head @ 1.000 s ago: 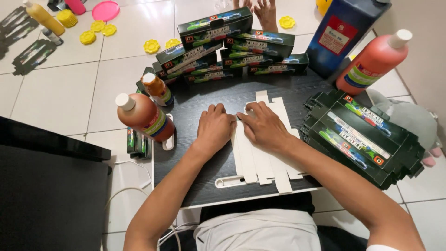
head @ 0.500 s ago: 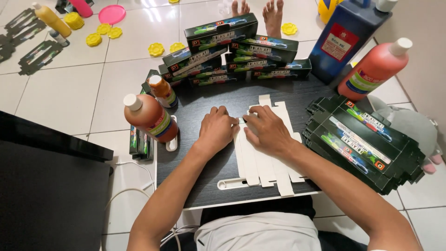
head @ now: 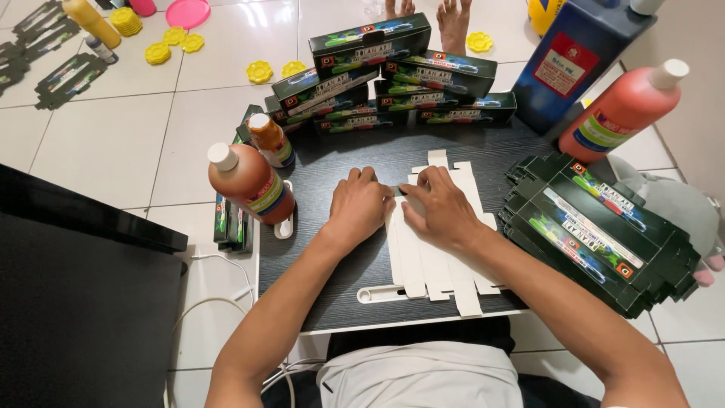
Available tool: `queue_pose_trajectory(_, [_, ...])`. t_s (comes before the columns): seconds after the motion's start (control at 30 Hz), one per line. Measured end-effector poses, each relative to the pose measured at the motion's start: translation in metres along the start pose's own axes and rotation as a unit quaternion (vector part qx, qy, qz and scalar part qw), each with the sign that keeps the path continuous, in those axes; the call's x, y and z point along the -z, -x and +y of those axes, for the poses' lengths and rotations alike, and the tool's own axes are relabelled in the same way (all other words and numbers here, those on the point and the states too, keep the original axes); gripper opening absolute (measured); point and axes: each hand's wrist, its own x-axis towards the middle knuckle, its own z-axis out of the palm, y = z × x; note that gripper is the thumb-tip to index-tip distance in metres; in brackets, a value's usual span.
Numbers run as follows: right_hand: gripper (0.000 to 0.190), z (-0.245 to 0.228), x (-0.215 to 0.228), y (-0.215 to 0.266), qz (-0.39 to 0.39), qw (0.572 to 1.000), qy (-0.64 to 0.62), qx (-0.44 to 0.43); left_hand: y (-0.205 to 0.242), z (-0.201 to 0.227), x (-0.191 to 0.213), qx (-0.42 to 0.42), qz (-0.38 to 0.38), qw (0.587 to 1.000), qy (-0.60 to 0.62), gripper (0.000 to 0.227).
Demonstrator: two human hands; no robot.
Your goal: The person is folding flat cardboard templates into small rectangular boxes.
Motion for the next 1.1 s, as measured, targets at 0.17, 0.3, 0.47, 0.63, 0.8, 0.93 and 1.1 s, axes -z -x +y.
queue_pose_trajectory(0.17, [0.031, 0.001, 0.000, 0.000, 0.012, 1.000, -0.007, -0.004, 0.000, -0.001, 0.001, 0.000, -0.003, 1.000, 0.005, 0.018])
queue_pose_trajectory(0.3, [0.028, -0.005, 0.011, -0.001, 0.020, 1.000, -0.012, 0.014, -0.002, -0.002, 0.001, -0.003, -0.002, 1.000, 0.005, 0.018])
queue_pose_trajectory(0.47, [0.028, -0.012, 0.020, -0.004, 0.010, 1.000, 0.003, 0.023, -0.002, -0.002, 0.001, -0.005, -0.010, 1.000, 0.007, 0.018])
queue_pose_trajectory(0.63, [0.030, -0.005, 0.009, -0.002, 0.026, 1.000, -0.008, 0.011, 0.001, 0.001, 0.003, -0.006, -0.006, 1.000, -0.001, 0.017])
queue_pose_trajectory(0.8, [0.031, 0.004, -0.003, -0.001, 0.058, 0.998, -0.017, 0.010, 0.002, 0.001, 0.004, -0.007, 0.004, 1.000, 0.007, 0.022])
queue_pose_trajectory(0.93, [0.028, 0.008, 0.001, -0.001, 0.050, 0.998, -0.032, 0.003, 0.000, -0.004, -0.013, -0.034, 0.036, 0.999, 0.019, 0.023])
queue_pose_trajectory(1.1, [0.028, 0.003, 0.027, -0.005, 0.081, 0.992, -0.094, -0.014, -0.009, -0.009, -0.031, -0.072, 0.143, 0.986, 0.036, 0.012])
